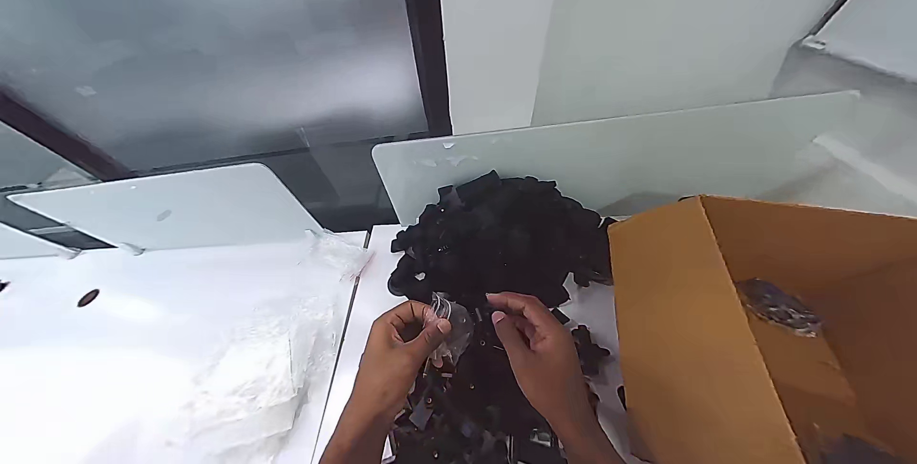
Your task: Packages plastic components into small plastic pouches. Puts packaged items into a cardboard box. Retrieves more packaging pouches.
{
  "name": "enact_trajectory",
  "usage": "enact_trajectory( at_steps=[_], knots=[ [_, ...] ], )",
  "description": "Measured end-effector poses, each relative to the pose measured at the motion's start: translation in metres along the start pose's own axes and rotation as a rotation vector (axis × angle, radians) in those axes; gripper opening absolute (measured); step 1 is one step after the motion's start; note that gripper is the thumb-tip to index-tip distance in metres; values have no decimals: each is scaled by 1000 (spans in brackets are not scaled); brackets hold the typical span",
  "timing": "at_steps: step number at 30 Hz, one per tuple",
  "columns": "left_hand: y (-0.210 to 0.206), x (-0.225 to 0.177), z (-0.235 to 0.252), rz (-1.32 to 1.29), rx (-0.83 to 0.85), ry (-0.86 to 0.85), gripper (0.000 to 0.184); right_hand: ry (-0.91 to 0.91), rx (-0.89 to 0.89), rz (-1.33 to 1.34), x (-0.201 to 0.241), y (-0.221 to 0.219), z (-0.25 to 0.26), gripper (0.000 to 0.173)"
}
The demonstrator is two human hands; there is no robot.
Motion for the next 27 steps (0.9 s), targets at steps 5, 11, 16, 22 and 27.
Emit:
enact_trajectory(
  at_steps=[5,11,16,22,27],
  knots=[
    [0,2,-4,63,89,-85,14,-72,184,78,21,-25,-1,34],
    [-2,5,-3,120,112,-144,20,-154,230,51,17,-32,8,16],
    [5,-2,3,219,13,-243,13,111,204,-30,21,-29,13,7],
    [-19,-36,-2,745,-231,-801,7,392,193,-402,31,-42,6,25],
    [-36,-45,-6,687,-166,-819,8,20,436,-189,13,-46,9,29]
  ],
)
Point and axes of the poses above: each hand's wrist, its own z-axis towards the middle knuckle, its own y-axis out of the back of the hand, x = y × z, the point moved 7 cm from there along z, towards the middle knuckle, and after that the axes turned 13 degrees about -x, right-handed, at the moved point
